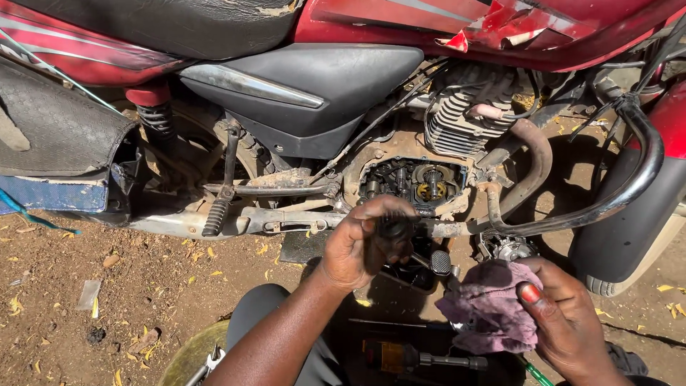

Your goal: Inspecting, cleaning, and assembling internal gears within a motorcycle engine housing.

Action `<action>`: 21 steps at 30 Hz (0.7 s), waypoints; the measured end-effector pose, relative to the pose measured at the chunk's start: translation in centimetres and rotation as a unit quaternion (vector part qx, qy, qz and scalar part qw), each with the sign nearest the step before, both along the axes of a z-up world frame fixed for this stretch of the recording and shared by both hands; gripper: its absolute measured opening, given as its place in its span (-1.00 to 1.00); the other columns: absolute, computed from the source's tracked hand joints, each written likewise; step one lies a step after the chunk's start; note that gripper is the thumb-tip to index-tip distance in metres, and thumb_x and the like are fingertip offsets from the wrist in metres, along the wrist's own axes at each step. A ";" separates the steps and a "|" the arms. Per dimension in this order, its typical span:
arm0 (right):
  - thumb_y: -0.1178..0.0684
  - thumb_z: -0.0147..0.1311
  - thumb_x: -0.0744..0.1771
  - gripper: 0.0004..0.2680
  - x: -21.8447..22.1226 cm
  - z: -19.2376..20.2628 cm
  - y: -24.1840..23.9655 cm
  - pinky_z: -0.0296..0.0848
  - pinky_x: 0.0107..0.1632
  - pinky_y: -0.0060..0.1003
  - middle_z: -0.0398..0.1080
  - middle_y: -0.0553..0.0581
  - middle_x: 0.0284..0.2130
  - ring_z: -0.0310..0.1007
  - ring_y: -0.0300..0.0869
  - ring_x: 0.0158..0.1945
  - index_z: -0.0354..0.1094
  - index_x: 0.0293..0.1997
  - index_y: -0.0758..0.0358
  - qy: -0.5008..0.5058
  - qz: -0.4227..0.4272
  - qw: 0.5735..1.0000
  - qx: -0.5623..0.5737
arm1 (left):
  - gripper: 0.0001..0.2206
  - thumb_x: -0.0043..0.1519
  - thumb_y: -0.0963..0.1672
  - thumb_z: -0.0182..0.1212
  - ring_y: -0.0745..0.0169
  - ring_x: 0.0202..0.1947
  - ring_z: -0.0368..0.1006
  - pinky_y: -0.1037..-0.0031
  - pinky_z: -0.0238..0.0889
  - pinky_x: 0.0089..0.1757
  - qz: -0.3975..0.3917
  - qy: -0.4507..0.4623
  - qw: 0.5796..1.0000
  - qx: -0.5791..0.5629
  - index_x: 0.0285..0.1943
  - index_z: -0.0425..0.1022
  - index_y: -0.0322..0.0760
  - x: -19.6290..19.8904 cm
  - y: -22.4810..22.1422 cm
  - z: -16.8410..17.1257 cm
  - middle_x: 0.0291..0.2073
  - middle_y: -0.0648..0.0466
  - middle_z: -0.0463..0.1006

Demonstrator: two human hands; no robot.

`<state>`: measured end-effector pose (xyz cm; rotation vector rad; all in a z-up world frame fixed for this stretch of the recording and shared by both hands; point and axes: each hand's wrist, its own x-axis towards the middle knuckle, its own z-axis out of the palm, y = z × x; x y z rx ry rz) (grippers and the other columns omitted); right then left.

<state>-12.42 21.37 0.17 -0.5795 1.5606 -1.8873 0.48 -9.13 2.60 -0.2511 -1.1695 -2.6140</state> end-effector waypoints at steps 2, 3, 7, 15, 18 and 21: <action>-0.04 0.04 0.39 -0.68 -0.4 -1.1 0.5 0.54 -0.10 -0.20 0.55 0.32 -0.22 0.56 -0.12 -0.18 0.39 0.09 0.51 0.045 -0.009 0.998 0.039 | -0.47 0.16 0.06 0.20 0.25 -0.38 0.43 0.39 0.29 -0.35 -0.018 -0.012 1.000 0.010 0.17 0.45 -0.40 0.0 0.7 -0.2 -0.23 -0.02 0.54; -0.08 0.08 0.39 -0.67 -0.5 -1.7 0.6 0.51 -0.10 -0.25 0.57 0.27 -0.22 0.54 -0.17 -0.18 0.45 0.07 0.50 0.090 -0.016 0.993 0.073 | -0.42 0.13 0.08 0.24 0.23 -0.34 0.47 0.40 0.33 -0.32 -0.034 -0.025 0.999 0.017 0.21 0.43 -0.38 0.1 0.9 -0.3 -0.16 -0.04 0.57; -0.09 0.18 0.34 -0.64 -0.8 -3.7 1.1 0.51 -0.05 -0.29 0.57 0.20 -0.19 0.53 -0.20 -0.13 0.43 0.10 0.46 0.053 0.027 0.998 -0.003 | -0.39 0.22 0.11 0.27 0.25 -0.33 0.44 0.48 0.23 -0.35 -0.080 0.026 0.996 0.011 0.22 0.47 -0.49 0.2 1.7 -0.2 -0.18 -0.08 0.55; 0.21 0.14 0.31 -0.58 1.0 -1.3 -0.6 0.43 0.14 -0.14 0.42 0.24 0.04 0.43 -0.10 0.08 0.25 0.35 0.40 -0.089 0.061 0.986 -0.128 | -0.45 0.31 0.09 0.11 0.21 -0.44 0.39 0.40 0.20 -0.34 -0.151 0.015 0.986 0.073 0.17 0.48 -0.53 0.3 2.4 -0.9 -0.37 -0.11 0.50; 0.25 0.16 0.28 -0.61 1.5 1.3 -1.6 0.35 0.24 -0.13 0.46 0.32 0.06 0.43 -0.07 0.14 0.30 0.27 0.51 -0.016 0.091 0.995 -0.026 | -0.46 0.31 0.07 0.07 0.17 -0.39 0.40 0.34 0.20 -0.32 -0.146 -0.009 0.987 0.067 0.16 0.46 -0.53 0.4 2.4 -0.7 -0.32 -0.10 0.50; 0.21 0.14 0.27 -0.60 2.0 2.7 -2.1 0.38 0.21 -0.03 0.48 0.36 0.06 0.46 0.00 0.13 0.31 0.26 0.54 -0.110 0.115 0.983 -0.092 | -0.51 0.40 0.04 0.08 0.28 -0.48 0.35 0.35 0.20 -0.27 -0.145 0.008 0.989 0.042 0.24 0.43 -0.52 0.4 2.6 -0.3 -0.41 -0.08 0.51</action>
